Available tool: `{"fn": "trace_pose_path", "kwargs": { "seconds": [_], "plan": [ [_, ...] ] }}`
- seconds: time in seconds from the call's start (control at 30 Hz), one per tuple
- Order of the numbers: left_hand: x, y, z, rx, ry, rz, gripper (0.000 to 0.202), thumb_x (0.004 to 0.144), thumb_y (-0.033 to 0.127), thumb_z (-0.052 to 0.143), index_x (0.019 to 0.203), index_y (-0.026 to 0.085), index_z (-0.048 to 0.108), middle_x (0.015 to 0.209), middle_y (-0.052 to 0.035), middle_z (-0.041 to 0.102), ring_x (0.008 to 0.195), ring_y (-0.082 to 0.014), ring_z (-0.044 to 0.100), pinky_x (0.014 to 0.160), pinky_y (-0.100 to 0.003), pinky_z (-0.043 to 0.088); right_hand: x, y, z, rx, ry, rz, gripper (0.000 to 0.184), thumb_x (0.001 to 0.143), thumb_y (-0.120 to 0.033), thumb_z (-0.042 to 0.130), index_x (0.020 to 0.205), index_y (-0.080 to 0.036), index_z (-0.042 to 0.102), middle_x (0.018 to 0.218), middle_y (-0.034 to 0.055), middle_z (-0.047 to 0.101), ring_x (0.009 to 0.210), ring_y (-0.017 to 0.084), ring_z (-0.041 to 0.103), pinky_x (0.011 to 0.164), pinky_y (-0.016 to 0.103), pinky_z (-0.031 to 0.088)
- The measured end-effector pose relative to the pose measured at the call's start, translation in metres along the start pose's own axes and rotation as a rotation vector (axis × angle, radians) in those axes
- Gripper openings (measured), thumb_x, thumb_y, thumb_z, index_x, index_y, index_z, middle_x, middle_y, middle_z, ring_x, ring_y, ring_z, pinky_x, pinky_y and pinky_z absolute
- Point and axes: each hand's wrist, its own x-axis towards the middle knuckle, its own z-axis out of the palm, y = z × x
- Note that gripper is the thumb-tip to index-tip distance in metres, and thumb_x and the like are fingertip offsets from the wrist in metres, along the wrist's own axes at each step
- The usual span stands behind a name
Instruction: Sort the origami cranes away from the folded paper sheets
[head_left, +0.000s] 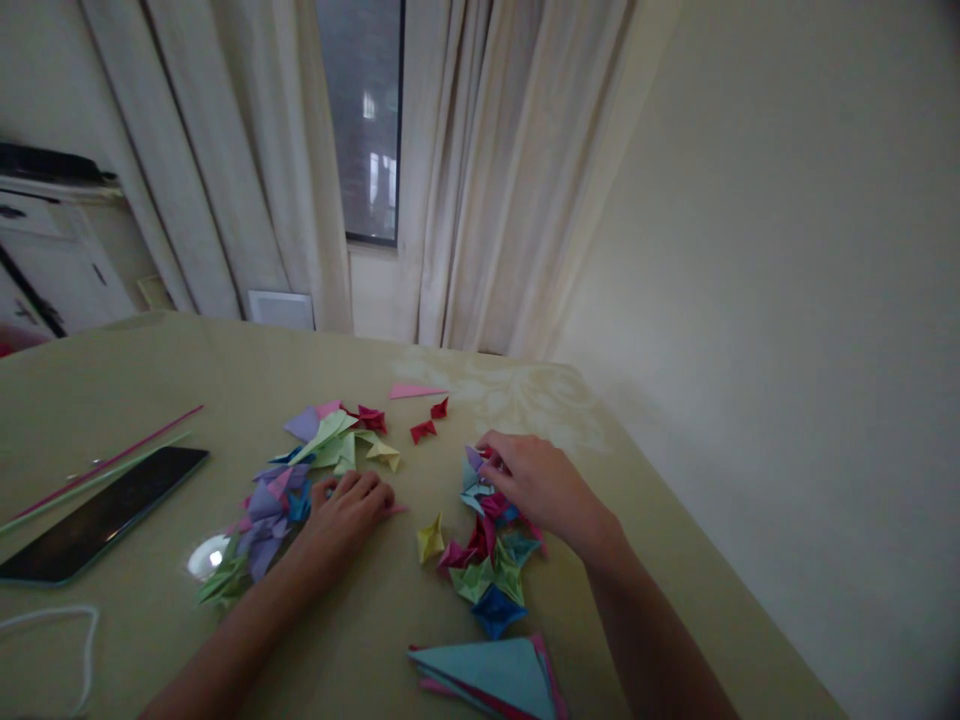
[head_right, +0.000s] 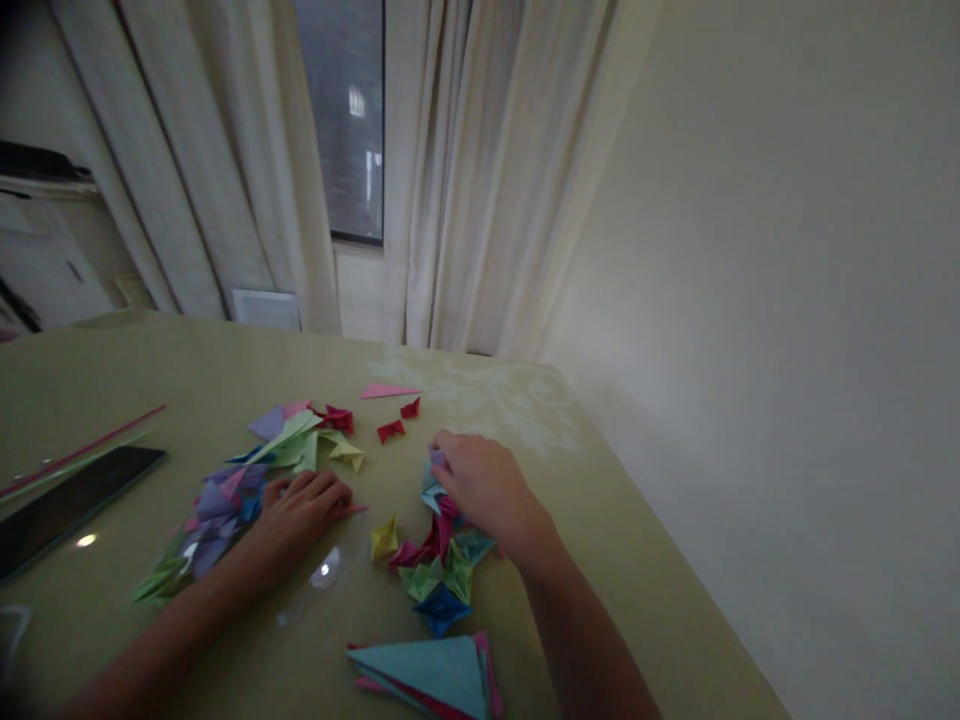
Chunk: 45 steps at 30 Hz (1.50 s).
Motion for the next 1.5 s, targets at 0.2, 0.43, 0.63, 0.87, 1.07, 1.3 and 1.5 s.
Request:
{"fn": "trace_pose_path", "kwargs": {
  "seconds": [0.2, 0.43, 0.63, 0.87, 1.07, 1.3, 1.5],
  "plan": [
    [0.001, 0.002, -0.003, -0.035, -0.064, 0.065, 0.024, 0.107, 0.022, 0.047, 0.103, 0.023, 0.070, 0.109, -0.0072, 0.070, 0.106, -0.0256, 0.061, 0.095, -0.042, 0.038, -0.006, -0.009, -0.003, 0.038, 0.013, -0.069, 0.019, 0.105, -0.031, 0.060, 0.120, -0.023, 0.070, 0.109, 0.0084, 0.078, 0.098, 0.023, 0.072, 0.080, 0.029, 0.043],
    [0.003, 0.008, -0.003, -0.146, -0.166, -0.030, 0.025, 0.103, 0.032, 0.050, 0.098, 0.022, 0.072, 0.103, -0.0090, 0.071, 0.101, -0.0271, 0.062, 0.088, -0.039, 0.042, -0.008, -0.012, 0.000, 0.046, 0.004, -0.096, 0.019, 0.104, -0.031, 0.062, 0.121, -0.024, 0.069, 0.114, 0.0076, 0.078, 0.102, 0.024, 0.072, 0.082, 0.030, 0.044],
    [0.002, 0.017, -0.026, -0.388, 0.061, -0.033, 0.020, 0.101, 0.029, 0.051, 0.092, 0.023, 0.068, 0.096, -0.0061, 0.071, 0.091, -0.0240, 0.062, 0.081, -0.037, 0.046, -0.010, -0.013, 0.000, 0.039, 0.015, -0.103, 0.017, 0.104, -0.030, 0.062, 0.118, -0.023, 0.068, 0.112, 0.0072, 0.078, 0.100, 0.024, 0.072, 0.081, 0.030, 0.044],
    [0.003, 0.033, -0.072, -1.177, 0.485, -0.309, 0.052, 0.087, 0.046, 0.080, 0.127, 0.023, 0.057, 0.088, -0.0007, 0.074, 0.078, -0.0184, 0.072, 0.070, -0.029, 0.059, -0.009, -0.016, -0.002, 0.130, 0.086, -0.127, 0.018, 0.108, -0.030, 0.057, 0.114, -0.021, 0.071, 0.106, 0.0068, 0.078, 0.096, 0.021, 0.072, 0.081, 0.029, 0.044],
    [-0.008, 0.052, -0.058, -1.360, 0.268, -0.276, 0.029, 0.090, 0.043, 0.080, 0.098, 0.018, 0.068, 0.082, -0.0062, 0.077, 0.071, -0.0182, 0.073, 0.065, -0.029, 0.061, -0.008, -0.034, 0.009, 0.378, 0.041, -0.329, 0.028, 0.104, -0.045, 0.065, 0.115, -0.020, 0.074, 0.105, 0.0055, 0.079, 0.093, 0.019, 0.072, 0.078, 0.027, 0.045],
    [-0.013, 0.054, -0.064, -1.035, 0.196, 0.089, 0.016, 0.091, 0.036, 0.082, 0.097, 0.022, 0.079, 0.085, -0.0047, 0.080, 0.076, -0.0184, 0.076, 0.068, -0.026, 0.060, -0.009, -0.032, 0.011, 0.481, -0.166, -0.448, 0.009, 0.100, -0.022, 0.071, 0.109, -0.020, 0.074, 0.089, -0.0002, 0.077, 0.082, 0.014, 0.071, 0.074, 0.022, 0.044],
    [-0.019, 0.065, -0.056, -0.768, 0.111, 0.447, 0.013, 0.095, 0.026, 0.078, 0.108, 0.026, 0.076, 0.092, 0.0003, 0.081, 0.082, -0.0144, 0.075, 0.074, -0.022, 0.056, -0.009, -0.021, 0.013, 0.366, -0.309, -0.486, 0.010, 0.095, -0.023, 0.077, 0.101, -0.019, 0.071, 0.089, -0.0002, 0.075, 0.083, 0.015, 0.067, 0.071, 0.023, 0.041]
  ]
}}
